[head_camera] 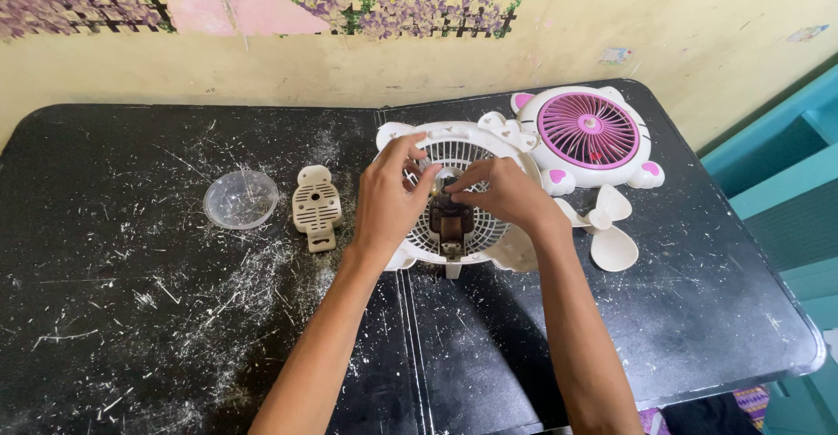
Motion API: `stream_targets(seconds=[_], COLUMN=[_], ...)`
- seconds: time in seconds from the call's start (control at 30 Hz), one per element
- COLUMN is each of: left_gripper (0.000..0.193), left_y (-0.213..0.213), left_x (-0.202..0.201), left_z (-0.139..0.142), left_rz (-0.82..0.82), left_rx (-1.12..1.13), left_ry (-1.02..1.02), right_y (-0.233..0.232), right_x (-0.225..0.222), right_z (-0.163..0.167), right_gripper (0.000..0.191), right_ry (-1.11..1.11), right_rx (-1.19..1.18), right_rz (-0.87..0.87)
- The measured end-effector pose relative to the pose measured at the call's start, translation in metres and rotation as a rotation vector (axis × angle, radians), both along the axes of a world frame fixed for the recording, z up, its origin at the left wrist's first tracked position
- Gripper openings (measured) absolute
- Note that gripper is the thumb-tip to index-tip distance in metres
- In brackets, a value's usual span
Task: The person disassembles a small white electric fan on a table. They unscrew and remove the front grille, use a screwdriver on the motor housing, lift out the motor assembly, and handle the blades, rear cover, and small screws, placing some screws in a clear plastic bowl.
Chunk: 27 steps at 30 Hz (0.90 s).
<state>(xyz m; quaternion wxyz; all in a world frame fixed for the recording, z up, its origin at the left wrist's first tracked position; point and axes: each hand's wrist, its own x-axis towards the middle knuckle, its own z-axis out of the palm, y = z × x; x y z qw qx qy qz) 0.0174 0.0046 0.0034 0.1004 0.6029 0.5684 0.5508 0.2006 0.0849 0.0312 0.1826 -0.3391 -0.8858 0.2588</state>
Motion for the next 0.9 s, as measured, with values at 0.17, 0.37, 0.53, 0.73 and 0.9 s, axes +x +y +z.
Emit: stream_targets(seconds=[0.17,0.37,0.53,0.73,0.9], left_gripper=[0.021,0.022,0.03,0.047,0.054], left_y=[0.0,0.001,0.008,0.01,0.008], left_x=[-0.003,-0.008,-0.006,0.002,-0.001], left_z=[0.001,-0.005,-0.017,-0.023,-0.019], left_rz=[-0.065,-0.177,-0.233,-0.167,-0.281], left_rx=[-0.003,0.059,0.013,-0.008,-0.029], left_ry=[-0.06,-0.103,-0.253,-0.236,-0.236], right_y=[-0.004,-0.011,-0.014,-0.029,-0.032], right_x=[-0.006,-0.015,-0.015,-0.023,-0.02], right_z=[0.011,0.02,0.026,0.033,0.038], right_gripper=[0.021,0.022,0.021,0.026,0.022], right_ry=[0.083,0.3,0.334,0.189,0.299], right_rx=[0.001,-0.044,-0.077,-0.087,-0.038], right_rz=[-0.034,-0.082,-0.058,-0.263,-0.165])
